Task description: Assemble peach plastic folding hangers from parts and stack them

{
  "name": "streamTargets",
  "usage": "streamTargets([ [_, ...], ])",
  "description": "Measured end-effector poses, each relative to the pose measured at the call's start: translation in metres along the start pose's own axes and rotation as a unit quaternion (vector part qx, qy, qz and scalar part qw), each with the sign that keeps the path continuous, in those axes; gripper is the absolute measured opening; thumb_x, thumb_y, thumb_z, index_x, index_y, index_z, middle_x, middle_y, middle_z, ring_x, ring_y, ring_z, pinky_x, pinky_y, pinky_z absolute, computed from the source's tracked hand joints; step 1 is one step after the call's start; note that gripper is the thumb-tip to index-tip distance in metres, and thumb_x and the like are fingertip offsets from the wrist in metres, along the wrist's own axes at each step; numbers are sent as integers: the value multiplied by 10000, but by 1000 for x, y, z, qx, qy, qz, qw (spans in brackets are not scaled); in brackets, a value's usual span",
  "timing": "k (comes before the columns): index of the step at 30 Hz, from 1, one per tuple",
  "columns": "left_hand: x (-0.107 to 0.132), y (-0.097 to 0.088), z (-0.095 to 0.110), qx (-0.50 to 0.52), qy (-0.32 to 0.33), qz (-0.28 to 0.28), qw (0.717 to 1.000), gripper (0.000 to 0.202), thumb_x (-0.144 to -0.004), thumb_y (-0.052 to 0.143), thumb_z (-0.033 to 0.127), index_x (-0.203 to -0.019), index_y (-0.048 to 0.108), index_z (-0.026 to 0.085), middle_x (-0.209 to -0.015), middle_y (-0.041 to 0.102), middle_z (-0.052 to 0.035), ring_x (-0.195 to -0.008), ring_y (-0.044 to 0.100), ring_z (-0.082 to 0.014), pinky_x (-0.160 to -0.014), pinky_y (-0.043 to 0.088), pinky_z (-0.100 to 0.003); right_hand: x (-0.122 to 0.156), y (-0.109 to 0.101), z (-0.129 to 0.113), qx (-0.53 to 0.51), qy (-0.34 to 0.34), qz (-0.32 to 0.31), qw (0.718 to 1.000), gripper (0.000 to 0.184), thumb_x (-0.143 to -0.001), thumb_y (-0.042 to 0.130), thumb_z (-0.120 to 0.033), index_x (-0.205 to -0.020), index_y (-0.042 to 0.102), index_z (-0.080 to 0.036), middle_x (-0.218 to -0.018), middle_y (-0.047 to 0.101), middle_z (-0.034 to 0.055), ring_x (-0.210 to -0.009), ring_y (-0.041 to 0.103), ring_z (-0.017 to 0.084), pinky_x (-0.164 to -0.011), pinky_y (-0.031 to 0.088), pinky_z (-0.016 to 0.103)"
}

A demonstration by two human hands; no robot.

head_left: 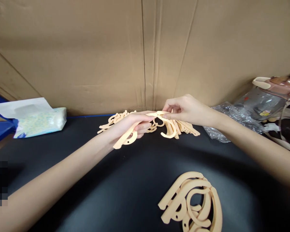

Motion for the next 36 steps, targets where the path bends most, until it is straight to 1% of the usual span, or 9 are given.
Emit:
streamTargets([
  [4,0,-5,0,1,-2,-6,1000,122,-869,580,254,-800,578,154,-448,238,87,-411,141,-62,-373,212,-180,5,-1,-12,138,-44,26,989,286,-973,482,-376,-949,661,-154,-752,666,15,-612,560,118,-545,319,245],
  [7,1,-6,1,6,-7,8,1000,192,-853,598,245,-699,531,153,-451,238,82,-417,151,-58,-376,222,-177,11,15,-25,335,-94,-6,937,281,-995,374,-196,-1071,634,-123,-859,668,68,-629,572,152,-491,243,281],
  [10,0,-2,-2,38,-18,27,999,160,-847,584,228,-711,529,162,-451,229,84,-410,143,-59,-365,201,-174,16,31,-34,452,-121,-8,884,397,-915,301,5,-1215,551,-64,-881,649,101,-659,586,171,-497,265,303],
  [14,0,5,-6,89,-18,51,995,182,-828,578,220,-676,488,176,-448,237,82,-395,164,-54,-368,235,-169,14,39,-37,497,-93,41,862,419,-893,240,38,-1191,524,-39,-842,615,111,-639,569,169,-527,321,302],
  [21,-1,-6,-6,88,-19,102,991,191,-802,630,222,-675,494,175,-495,278,77,-399,217,-43,-365,216,-159,0,41,-32,431,-101,-16,897,335,-914,262,0,-1024,566,-88,-817,615,104,-618,555,170,-519,255,297],
  [25,1,-7,-8,-55,-21,93,994,206,-768,679,242,-656,522,170,-490,328,69,-397,242,-42,-360,196,-163,-11,23,4,347,-20,-36,937,202,-903,392,-88,-993,572,-103,-719,639,81,-534,497,158,-518,207,292],
  [29,2,-1,-16,-165,-27,72,983,348,-779,652,284,-522,446,171,-455,353,53,-406,319,-60,-392,306,-175,-17,4,53,228,95,-12,969,335,-964,319,-182,-773,592,-147,-716,654,78,-574,531,148,-574,293,283],
  [32,0,-3,-12,-135,-7,76,988,372,-818,585,260,-483,451,173,-435,301,55,-427,334,-76,-477,422,-193,-15,14,74,195,153,-22,969,341,-953,327,-204,-759,603,-152,-758,687,83,-617,578,157,-591,335,279],
  [36,-1,-11,-6,-57,3,96,994,118,-822,585,231,-740,646,172,-486,311,71,-444,323,-80,-495,448,-191,-14,33,74,209,164,-5,964,249,-910,397,-216,-946,630,-136,-881,716,104,-728,629,191,-595,349,275],
])
Point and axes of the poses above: each hand's wrist, its own x-axis away from the middle knuckle, its own y-axis out of the palm, z = x × y, the point moved 8 cm from there along -x, towards the middle knuckle
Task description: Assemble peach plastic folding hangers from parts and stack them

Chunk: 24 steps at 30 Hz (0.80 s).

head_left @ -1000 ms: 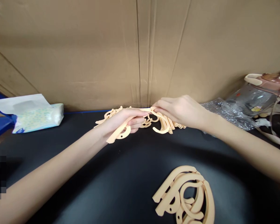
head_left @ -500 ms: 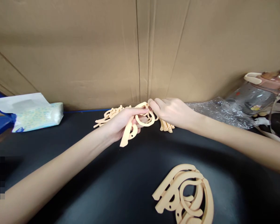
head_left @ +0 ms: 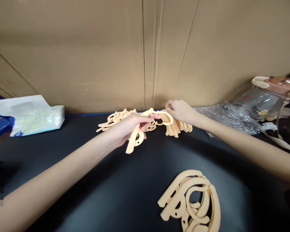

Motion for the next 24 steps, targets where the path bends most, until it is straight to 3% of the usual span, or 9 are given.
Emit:
streamTargets([
  [2,1,-3,-1,7,-9,7,1000,116,-814,591,228,-733,649,169,-500,337,65,-451,362,-84,-516,475,-211,-1,4,-6,14,-1,8,1000,233,-882,441,-218,-981,633,-133,-882,717,109,-735,634,207,-591,342,282],
  [8,3,-12,7,-17,16,36,999,376,-800,601,235,-456,467,162,-494,377,28,-487,471,-101,-534,496,-231,-5,-8,-16,84,-28,44,995,261,-835,421,-128,-967,646,-113,-970,681,131,-755,621,229,-568,307,309],
  [14,5,-13,9,-50,-4,31,998,418,-821,557,269,-438,431,159,-458,403,12,-410,531,-100,-388,361,-185,-4,-10,-29,163,-93,64,980,285,-872,387,-97,-978,646,-43,-1045,610,211,-875,577,266,-564,303,321],
  [20,6,-13,12,-65,28,32,997,351,-815,579,269,-496,478,160,-479,444,17,-424,488,-87,-497,467,-209,-3,12,-43,198,-180,35,963,270,-875,406,-53,-826,670,-87,-970,621,181,-888,542,250,-566,298,316],
  [24,8,-9,17,-54,40,33,997,375,-824,572,265,-485,452,160,-482,423,18,-421,478,-86,-465,450,-207,1,1,-41,203,-186,61,960,309,-922,361,-73,-1013,656,-87,-1022,635,165,-896,554,234,-612,312,320],
])
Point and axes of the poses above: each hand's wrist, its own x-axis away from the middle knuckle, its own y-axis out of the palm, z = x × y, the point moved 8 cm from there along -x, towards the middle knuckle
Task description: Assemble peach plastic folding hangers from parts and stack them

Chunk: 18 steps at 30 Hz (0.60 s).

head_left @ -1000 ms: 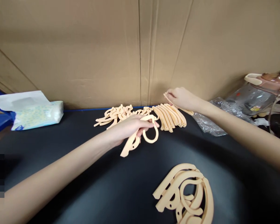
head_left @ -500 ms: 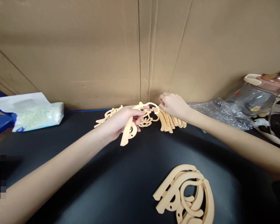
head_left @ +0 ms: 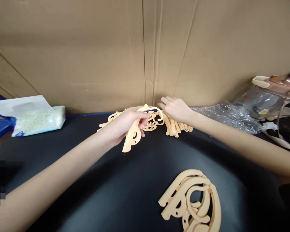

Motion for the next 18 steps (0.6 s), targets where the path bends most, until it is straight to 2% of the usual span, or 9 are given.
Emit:
streamTargets([
  [2,1,1,5,19,13,6,1000,351,-825,564,231,-501,452,158,-477,407,27,-407,460,-79,-447,437,-200,6,-12,12,-12,53,21,998,339,-960,331,-145,-1098,639,-109,-1033,652,143,-878,584,224,-592,301,313],
  [3,2,1,7,31,20,8,999,305,-824,558,208,-536,476,157,-474,400,34,-400,447,-77,-442,434,-199,11,-16,19,-20,93,17,995,344,-973,335,-209,-1082,650,-124,-1003,668,130,-846,602,220,-572,290,309],
  [6,4,1,13,56,37,10,998,106,-829,536,165,-732,578,161,-465,395,56,-382,418,-82,-431,433,-205,29,-13,32,-42,186,-73,979,433,-928,435,-478,-866,700,-142,-820,696,124,-715,627,240,-518,252,303],
  [8,4,0,14,56,38,12,998,75,-841,529,172,-840,602,158,-466,406,59,-374,432,-92,-411,423,-211,40,-8,30,-56,196,-131,970,469,-876,489,-553,-760,699,-150,-740,694,130,-676,631,257,-504,248,301],
  [14,7,-1,18,53,41,24,997,196,-837,517,157,-1007,608,118,-450,405,65,-372,435,-103,-412,455,-224,44,-2,21,-95,201,-139,965,277,-865,525,-348,-786,723,-171,-776,720,115,-692,647,244,-523,275,299],
  [18,7,4,18,63,53,7,997,354,-858,502,163,-1206,548,119,-473,447,72,-395,456,-101,-437,458,-214,42,-10,23,-90,226,-112,964,345,-914,452,-333,-765,707,-154,-752,707,118,-691,639,239,-530,258,301],
])
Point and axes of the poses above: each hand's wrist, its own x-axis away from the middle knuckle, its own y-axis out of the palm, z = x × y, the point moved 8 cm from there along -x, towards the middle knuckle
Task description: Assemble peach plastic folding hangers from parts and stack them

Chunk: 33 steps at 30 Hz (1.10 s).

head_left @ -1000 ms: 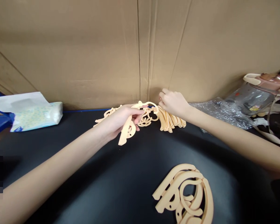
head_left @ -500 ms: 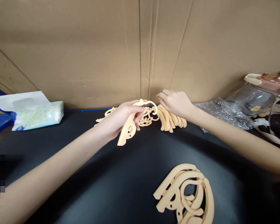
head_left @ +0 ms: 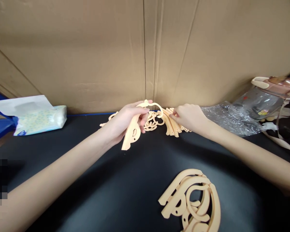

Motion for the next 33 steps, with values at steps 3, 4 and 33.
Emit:
streamTargets([
  [3,0,2,0,-13,13,-5,1000,280,-869,536,218,-1139,582,160,-499,476,68,-419,471,-97,-436,442,-203,5,-22,-7,-138,-29,80,987,484,-994,317,-426,-819,686,-166,-740,689,72,-691,617,201,-566,296,295],
  [4,0,2,0,-23,17,-1,1000,213,-866,552,239,-1058,607,166,-499,475,64,-423,467,-95,-430,432,-201,7,-30,-12,-218,-58,101,969,512,-1002,292,-467,-849,680,-172,-751,686,53,-702,611,184,-593,325,289],
  [33,-2,1,22,-127,229,3,965,413,-950,434,526,-1198,582,231,-1209,630,-77,-1076,618,-237,-906,503,-362,17,-14,-62,-775,-161,-164,588,223,-889,608,-371,-819,643,-162,-782,605,-7,-716,548,94,-706,452,243],
])
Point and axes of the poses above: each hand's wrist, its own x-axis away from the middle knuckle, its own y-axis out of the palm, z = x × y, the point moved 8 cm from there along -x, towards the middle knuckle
